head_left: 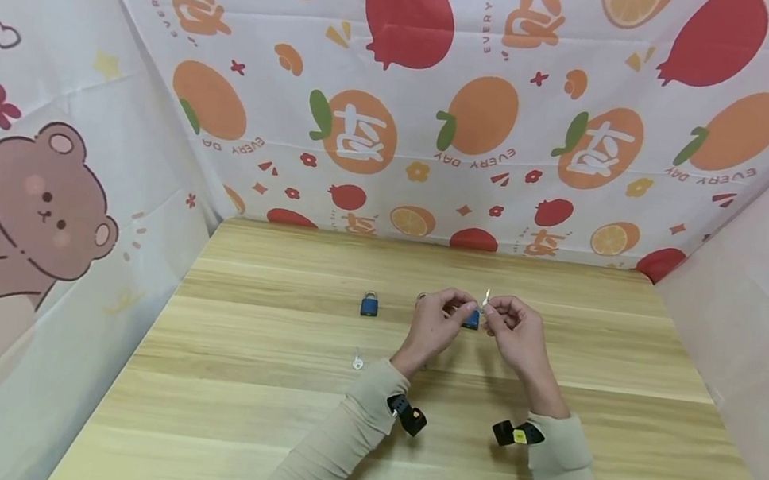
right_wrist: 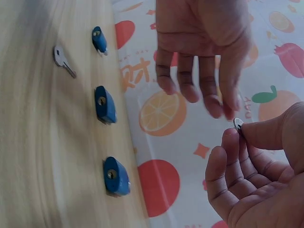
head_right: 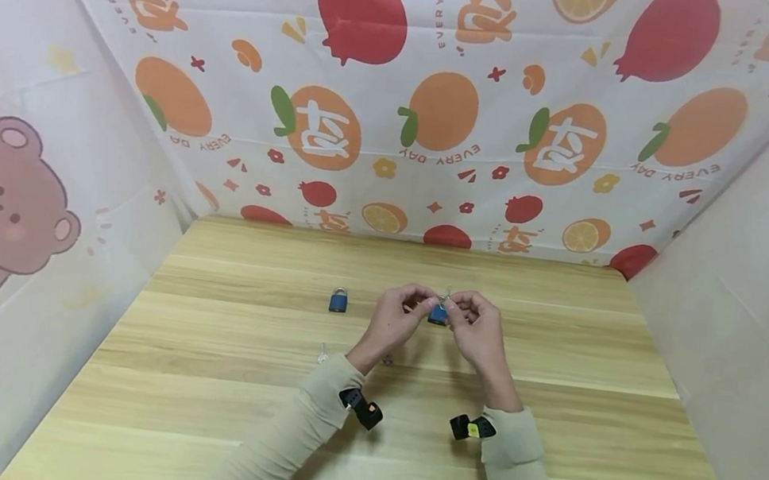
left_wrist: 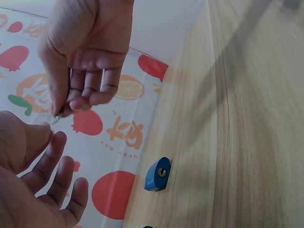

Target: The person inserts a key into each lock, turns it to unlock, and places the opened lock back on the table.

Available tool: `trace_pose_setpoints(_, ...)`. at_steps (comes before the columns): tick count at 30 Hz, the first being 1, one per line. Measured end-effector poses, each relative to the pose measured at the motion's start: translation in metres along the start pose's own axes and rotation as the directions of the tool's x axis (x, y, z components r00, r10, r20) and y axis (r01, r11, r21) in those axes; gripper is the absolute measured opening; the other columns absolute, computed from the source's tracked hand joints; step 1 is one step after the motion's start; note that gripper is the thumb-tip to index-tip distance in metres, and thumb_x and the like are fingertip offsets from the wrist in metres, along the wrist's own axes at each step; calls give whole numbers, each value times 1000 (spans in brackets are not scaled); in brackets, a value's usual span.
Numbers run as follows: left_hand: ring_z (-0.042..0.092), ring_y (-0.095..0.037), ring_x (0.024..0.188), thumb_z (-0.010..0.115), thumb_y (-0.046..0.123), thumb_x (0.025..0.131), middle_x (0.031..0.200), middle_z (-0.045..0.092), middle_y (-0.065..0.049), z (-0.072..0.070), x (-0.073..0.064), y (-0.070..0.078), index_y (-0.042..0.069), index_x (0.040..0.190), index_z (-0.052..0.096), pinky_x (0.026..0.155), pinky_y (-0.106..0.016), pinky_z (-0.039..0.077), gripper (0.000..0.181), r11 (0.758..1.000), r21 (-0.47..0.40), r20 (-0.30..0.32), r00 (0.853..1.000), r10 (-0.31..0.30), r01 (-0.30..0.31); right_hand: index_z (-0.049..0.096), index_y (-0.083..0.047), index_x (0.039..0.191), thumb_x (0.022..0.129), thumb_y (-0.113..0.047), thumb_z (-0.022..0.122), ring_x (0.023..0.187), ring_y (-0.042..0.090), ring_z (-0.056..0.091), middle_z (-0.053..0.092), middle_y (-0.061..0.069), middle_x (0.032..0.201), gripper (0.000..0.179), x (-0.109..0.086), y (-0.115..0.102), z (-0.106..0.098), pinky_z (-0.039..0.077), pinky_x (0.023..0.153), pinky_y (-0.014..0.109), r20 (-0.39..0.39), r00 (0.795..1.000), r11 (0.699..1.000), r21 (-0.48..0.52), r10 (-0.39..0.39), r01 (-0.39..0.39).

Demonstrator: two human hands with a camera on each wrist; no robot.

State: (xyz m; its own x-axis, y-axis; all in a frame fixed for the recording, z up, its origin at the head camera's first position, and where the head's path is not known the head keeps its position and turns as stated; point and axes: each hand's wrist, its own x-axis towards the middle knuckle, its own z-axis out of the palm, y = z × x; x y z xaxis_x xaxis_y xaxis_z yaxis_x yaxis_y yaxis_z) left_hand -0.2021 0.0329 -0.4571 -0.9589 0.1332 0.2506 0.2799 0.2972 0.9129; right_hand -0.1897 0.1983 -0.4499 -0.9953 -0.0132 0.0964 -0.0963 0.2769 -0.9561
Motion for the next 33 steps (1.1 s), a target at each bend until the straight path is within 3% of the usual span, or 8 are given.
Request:
trace_pose_setpoints(5,68,-16,88,63,21,102,101,77,-8,0,3,1,7,106,74,77,-21,53,18,1000,27,19,1000,-5,5,63,6,110,101,-13,63,74,7,65,65,-9,86,21,-1,-3,-11,57,69,21,-25,1000,1000,-12,-2,2)
trace_pose_setpoints(11,69,-18,94,62,20,102,102,76,-9,2,9,-3,7,106,74,80,-24,55,18,997,72,44,999,-6,3,64,5,108,101,-16,63,74,8,66,65,-11,83,22,-5,-6,-20,58,70,23,-38,999,999,-16,-33,33)
trace_pose_setpoints(17,70,-15,85,65,21,100,99,76,-6,8,16,-14,10,106,73,73,-23,54,15,980,195,84,996,-43,25,64,6,109,101,-19,64,74,5,66,66,-12,83,26,-13,-10,-24,58,70,22,-32,998,998,-12,-56,55)
trace_pose_setpoints(23,64,-8,73,63,19,99,94,76,-5,15,24,-19,9,106,73,60,-19,46,15,962,254,131,983,-132,96,63,7,109,101,-17,64,72,3,66,66,-14,83,25,-20,-16,-27,58,69,22,-35,997,998,-1,-68,68)
trace_pose_setpoints(28,53,-8,58,60,13,97,84,74,-6,20,31,-19,7,106,71,52,-19,38,15,949,298,127,981,-148,105,64,4,108,101,-19,64,71,3,65,66,-14,82,23,-23,-20,-29,57,68,20,-41,997,997,-6,-71,70)
trace_pose_setpoints(33,50,-8,57,62,17,97,78,72,-5,25,37,-23,8,106,70,53,-20,37,15,924,360,113,977,-182,131,64,2,107,101,-19,64,72,5,66,66,-13,84,22,-26,-23,-31,57,68,21,-42,997,997,-11,-71,71)
